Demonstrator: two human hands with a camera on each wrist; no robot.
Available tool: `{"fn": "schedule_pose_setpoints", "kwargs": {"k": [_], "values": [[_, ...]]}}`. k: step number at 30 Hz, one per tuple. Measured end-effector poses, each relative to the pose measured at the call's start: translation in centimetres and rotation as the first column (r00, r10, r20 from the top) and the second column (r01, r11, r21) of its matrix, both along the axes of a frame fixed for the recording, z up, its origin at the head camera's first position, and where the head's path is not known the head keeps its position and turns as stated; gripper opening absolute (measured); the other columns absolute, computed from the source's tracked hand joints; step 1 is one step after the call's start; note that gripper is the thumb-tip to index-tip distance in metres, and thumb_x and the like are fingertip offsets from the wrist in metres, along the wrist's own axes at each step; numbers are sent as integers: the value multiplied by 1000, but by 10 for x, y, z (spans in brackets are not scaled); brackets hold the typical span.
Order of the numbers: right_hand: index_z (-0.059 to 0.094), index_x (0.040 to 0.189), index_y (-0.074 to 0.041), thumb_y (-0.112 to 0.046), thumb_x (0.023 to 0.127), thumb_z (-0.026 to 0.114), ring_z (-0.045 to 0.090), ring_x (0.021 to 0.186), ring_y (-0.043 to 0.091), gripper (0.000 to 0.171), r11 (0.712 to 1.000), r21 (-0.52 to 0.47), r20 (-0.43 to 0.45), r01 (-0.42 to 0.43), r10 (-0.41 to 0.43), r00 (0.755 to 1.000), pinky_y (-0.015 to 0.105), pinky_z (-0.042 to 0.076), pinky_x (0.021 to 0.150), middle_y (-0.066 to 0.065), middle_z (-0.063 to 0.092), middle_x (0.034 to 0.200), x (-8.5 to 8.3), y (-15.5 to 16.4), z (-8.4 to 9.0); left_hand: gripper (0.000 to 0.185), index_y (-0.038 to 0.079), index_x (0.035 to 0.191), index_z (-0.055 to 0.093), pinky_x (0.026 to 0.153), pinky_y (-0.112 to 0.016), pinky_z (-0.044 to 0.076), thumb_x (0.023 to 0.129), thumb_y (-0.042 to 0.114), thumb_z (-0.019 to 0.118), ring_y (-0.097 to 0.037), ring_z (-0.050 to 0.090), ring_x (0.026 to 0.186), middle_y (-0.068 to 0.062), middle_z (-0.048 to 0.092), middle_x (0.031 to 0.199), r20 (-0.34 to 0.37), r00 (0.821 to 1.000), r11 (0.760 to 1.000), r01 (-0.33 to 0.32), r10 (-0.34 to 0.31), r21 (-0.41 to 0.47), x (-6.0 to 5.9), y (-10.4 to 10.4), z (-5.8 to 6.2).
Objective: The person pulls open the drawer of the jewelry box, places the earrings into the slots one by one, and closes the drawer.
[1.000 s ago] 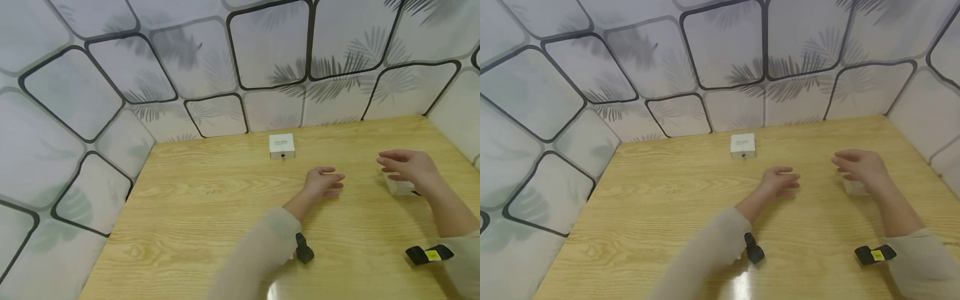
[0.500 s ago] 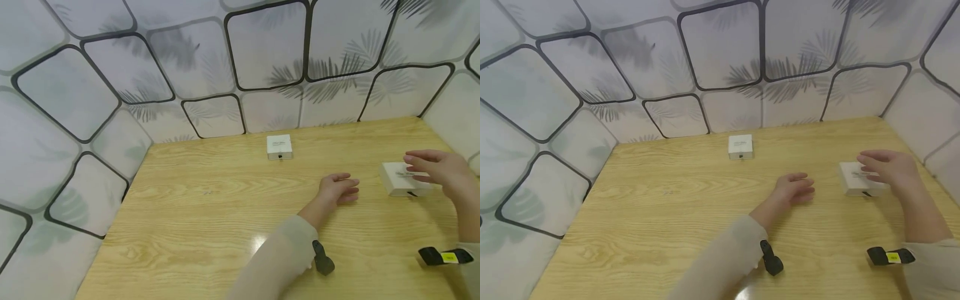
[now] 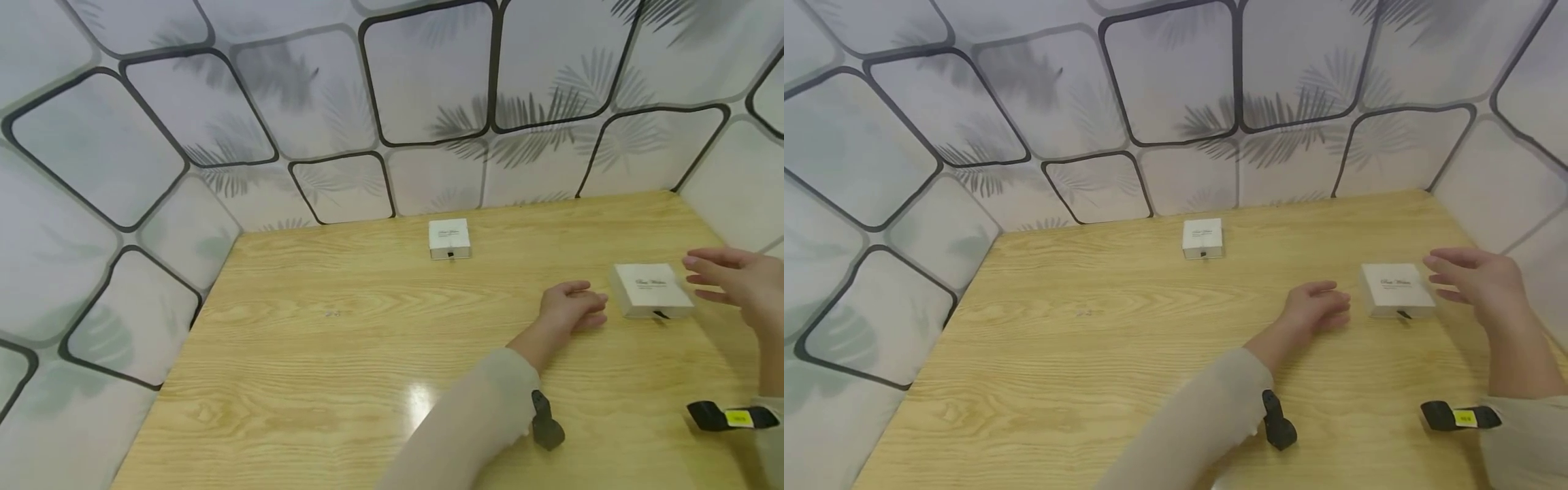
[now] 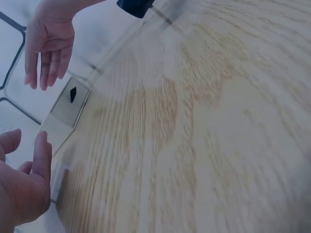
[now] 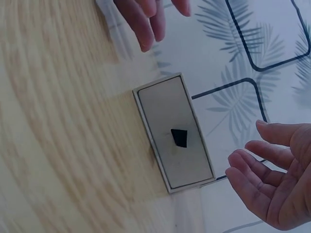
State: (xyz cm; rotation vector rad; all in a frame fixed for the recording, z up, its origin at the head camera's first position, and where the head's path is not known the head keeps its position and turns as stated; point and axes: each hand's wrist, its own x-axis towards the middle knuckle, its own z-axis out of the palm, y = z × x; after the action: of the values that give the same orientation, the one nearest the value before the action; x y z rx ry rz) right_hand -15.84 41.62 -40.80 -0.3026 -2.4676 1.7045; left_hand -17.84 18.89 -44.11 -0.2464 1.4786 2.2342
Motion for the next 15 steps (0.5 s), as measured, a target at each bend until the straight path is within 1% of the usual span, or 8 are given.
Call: {"fn": "schedule_pose_setpoints", "kwargs": {"k": [4,7,8,11,12,13,14,15], "values": [[61,90,-39,-26,92,62,59,66,-8,13,1000,12,2,-5,5,1000,15,53,51,-33,59,80,0,1,-5,28,1,106,64,76,-41,57,81,-10,65,-32,68,89,-8,65,85,-9,1000,1000,-13,13,2,0,7,1],[59,89,-39,-29,91,62,57,65,-9,11,997,73,36,0,-2,999,17,53,52,-35,55,79,0,1,-9,26,0,103,64,76,-42,57,81,-12,63,-34,68,89,-9,63,84,-15,1000,1000,-13,13,10,1,12,-1],[62,92,-31,-29,91,63,57,65,-9,2,996,88,50,-5,0,999,18,54,52,-35,54,78,0,1,-11,26,0,102,64,76,-42,57,80,-13,63,-34,68,89,-9,62,84,-14,1000,1000,-15,15,8,1,14,-1],[60,115,-6,-34,92,61,56,64,-9,36,987,158,102,-22,6,995,21,55,53,-36,50,77,-2,2,-15,27,1,102,64,77,-41,57,80,-14,62,-38,67,91,-9,61,85,-1,1000,1000,-13,13,12,2,18,-3],[60,115,-7,-35,91,61,55,64,-9,37,986,163,118,-24,4,993,21,55,52,-35,50,76,-2,3,-17,27,1,102,64,77,-42,57,80,-14,63,-39,67,91,-9,61,86,3,1000,1000,-10,10,14,2,19,-3],[56,121,1,-35,92,61,55,64,-9,46,986,164,128,-37,16,992,21,54,52,-35,50,76,-3,4,-19,27,1,103,64,77,-41,57,80,-14,63,-39,67,91,-9,61,87,3,1000,1000,-9,9,15,3,20,-3],[55,122,0,-36,92,60,55,64,-9,47,985,167,137,-42,19,990,21,54,53,-35,50,76,-4,5,-20,27,1,104,64,77,-41,57,80,-13,63,-39,67,90,-8,61,88,1,1000,1000,-6,6,12,3,21,-3],[58,120,-8,-37,92,60,55,65,-10,41,985,162,149,-52,27,989,21,54,53,-35,50,76,-4,7,-22,28,1,104,64,78,-42,57,81,-13,64,-39,67,89,-8,61,89,1,1000,1000,-4,4,13,3,22,-2]]}}
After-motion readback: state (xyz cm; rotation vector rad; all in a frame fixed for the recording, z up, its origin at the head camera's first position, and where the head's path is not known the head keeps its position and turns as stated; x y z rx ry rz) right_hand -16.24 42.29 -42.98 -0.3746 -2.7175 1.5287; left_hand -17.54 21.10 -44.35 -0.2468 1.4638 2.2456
